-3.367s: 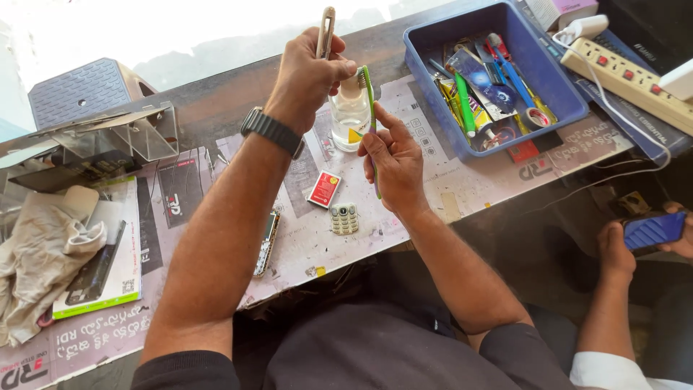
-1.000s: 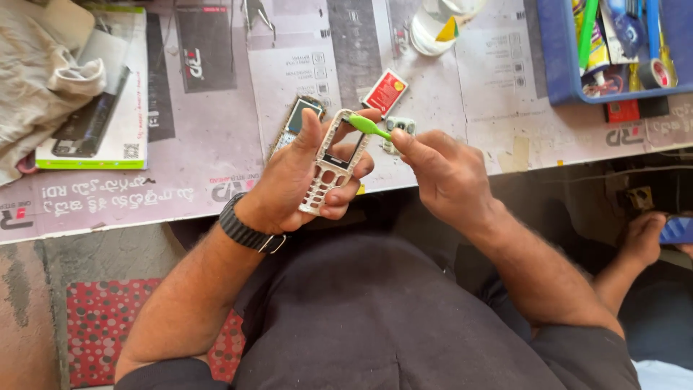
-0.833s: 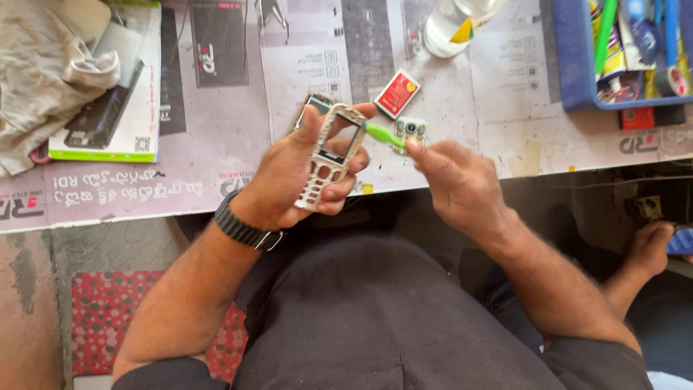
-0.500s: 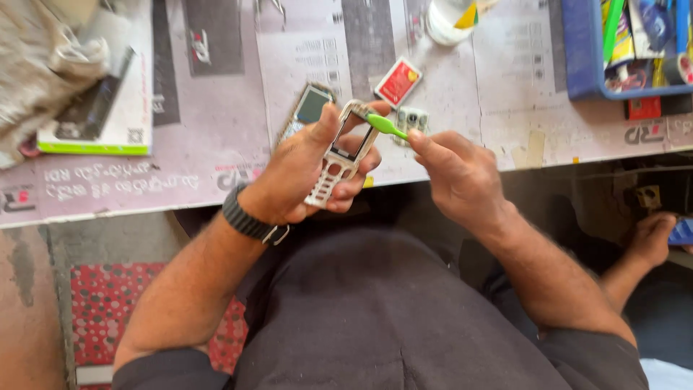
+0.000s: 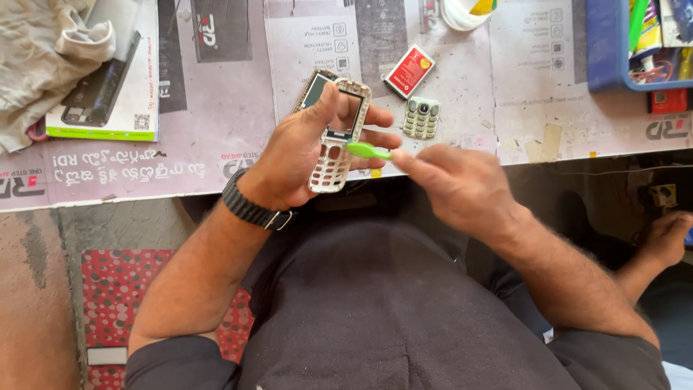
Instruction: The person cleans a disassembled mobile phone using a toothbrush and toothpaste, then reassembles the phone by inserting the keypad and battery. The person also tests the phone by turning it on.
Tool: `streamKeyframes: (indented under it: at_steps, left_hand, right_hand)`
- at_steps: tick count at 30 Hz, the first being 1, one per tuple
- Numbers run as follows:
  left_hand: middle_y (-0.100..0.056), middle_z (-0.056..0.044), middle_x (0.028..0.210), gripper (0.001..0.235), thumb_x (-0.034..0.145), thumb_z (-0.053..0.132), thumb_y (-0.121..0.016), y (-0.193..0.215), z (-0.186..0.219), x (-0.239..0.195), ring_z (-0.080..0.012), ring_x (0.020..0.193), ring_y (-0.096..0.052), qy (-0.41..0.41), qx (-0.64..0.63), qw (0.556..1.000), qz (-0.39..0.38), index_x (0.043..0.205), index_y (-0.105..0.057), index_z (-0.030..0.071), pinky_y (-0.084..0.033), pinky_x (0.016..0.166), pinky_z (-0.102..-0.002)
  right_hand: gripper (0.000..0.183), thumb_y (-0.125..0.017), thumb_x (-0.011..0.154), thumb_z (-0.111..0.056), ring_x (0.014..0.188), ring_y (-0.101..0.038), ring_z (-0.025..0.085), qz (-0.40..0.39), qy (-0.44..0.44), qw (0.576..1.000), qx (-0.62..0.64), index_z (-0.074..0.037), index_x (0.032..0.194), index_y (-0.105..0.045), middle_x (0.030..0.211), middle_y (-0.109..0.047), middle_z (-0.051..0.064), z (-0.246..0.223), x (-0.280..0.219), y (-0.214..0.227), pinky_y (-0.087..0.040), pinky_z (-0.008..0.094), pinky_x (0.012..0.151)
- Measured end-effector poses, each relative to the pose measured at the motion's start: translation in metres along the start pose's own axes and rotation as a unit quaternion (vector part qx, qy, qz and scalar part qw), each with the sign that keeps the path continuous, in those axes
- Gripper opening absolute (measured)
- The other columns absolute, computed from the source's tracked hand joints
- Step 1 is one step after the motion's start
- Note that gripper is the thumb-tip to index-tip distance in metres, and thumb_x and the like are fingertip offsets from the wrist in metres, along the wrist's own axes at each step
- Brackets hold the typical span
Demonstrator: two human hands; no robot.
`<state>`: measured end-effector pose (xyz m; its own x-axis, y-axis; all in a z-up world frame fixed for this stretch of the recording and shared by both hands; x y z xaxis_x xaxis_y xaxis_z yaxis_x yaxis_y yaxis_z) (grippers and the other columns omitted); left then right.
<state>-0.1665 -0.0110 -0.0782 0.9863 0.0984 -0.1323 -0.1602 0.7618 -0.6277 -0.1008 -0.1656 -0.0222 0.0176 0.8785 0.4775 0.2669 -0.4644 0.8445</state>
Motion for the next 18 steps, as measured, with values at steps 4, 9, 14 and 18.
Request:
streamKeyframes:
  at_steps: [4, 9, 14, 18]
  left_hand:
    - [-0.061, -0.026, 0.135, 0.075, 0.101, 0.064, -0.037, -0.005, 0.004, 0.002, -0.0406, 0.126, -0.066, -0.034, -0.019, 0.999, -0.038, 0.127, -0.053, -0.005, -0.059, 0.104, -0.052]
    - [-0.068, -0.024, 0.124, 0.071, 0.100, 0.068, -0.040, -0.006, 0.016, 0.007, -0.0435, 0.128, -0.065, -0.078, -0.103, 0.988, -0.089, 0.128, -0.049, 0.004, -0.053, 0.111, -0.056]
    - [-0.067, -0.016, 0.099, 0.071, 0.104, 0.068, -0.037, -0.007, 0.016, 0.012, -0.0419, 0.123, -0.066, -0.123, -0.127, 0.980, -0.094, 0.129, -0.050, 0.003, -0.050, 0.118, -0.056]
    - [-0.066, -0.014, 0.092, 0.074, 0.104, 0.070, -0.036, -0.005, 0.017, 0.011, -0.0425, 0.121, -0.068, -0.136, -0.108, 0.981, -0.090, 0.129, -0.051, 0.002, -0.051, 0.116, -0.057]
  right_hand:
    - [0.043, -0.067, 0.095, 0.007, 0.075, -0.068, 0.027, 0.021, -0.056, 0.997, 0.056, -0.008, 0.135, -0.066, 0.094, -0.069, 0.011, 0.007, -0.001, -0.003, -0.054, 0.038, 0.064]
    - [0.042, -0.065, 0.099, 0.006, 0.080, -0.071, 0.025, 0.033, -0.104, 0.983, 0.145, -0.011, 0.137, -0.063, 0.101, -0.070, 0.012, 0.007, -0.004, -0.016, -0.057, 0.034, 0.067]
    - [0.043, -0.066, 0.096, 0.007, 0.077, -0.069, 0.028, 0.069, -0.095, 0.984, 0.130, -0.009, 0.136, -0.063, 0.097, -0.068, 0.013, 0.004, -0.003, -0.027, -0.056, 0.037, 0.065]
    - [0.044, -0.066, 0.098, 0.007, 0.080, -0.070, 0.025, 0.099, -0.079, 0.981, 0.145, -0.009, 0.139, -0.061, 0.097, -0.067, 0.013, 0.007, 0.004, -0.029, -0.057, 0.037, 0.068]
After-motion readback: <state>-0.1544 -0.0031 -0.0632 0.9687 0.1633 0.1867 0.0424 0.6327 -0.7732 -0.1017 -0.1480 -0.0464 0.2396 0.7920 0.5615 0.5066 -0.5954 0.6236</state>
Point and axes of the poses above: each hand's wrist, its own x-axis towards the middle knuckle, its own y-axis out of the back of the hand, z = x × y, the point moved 8 cm from there along x, towards the middle knuckle
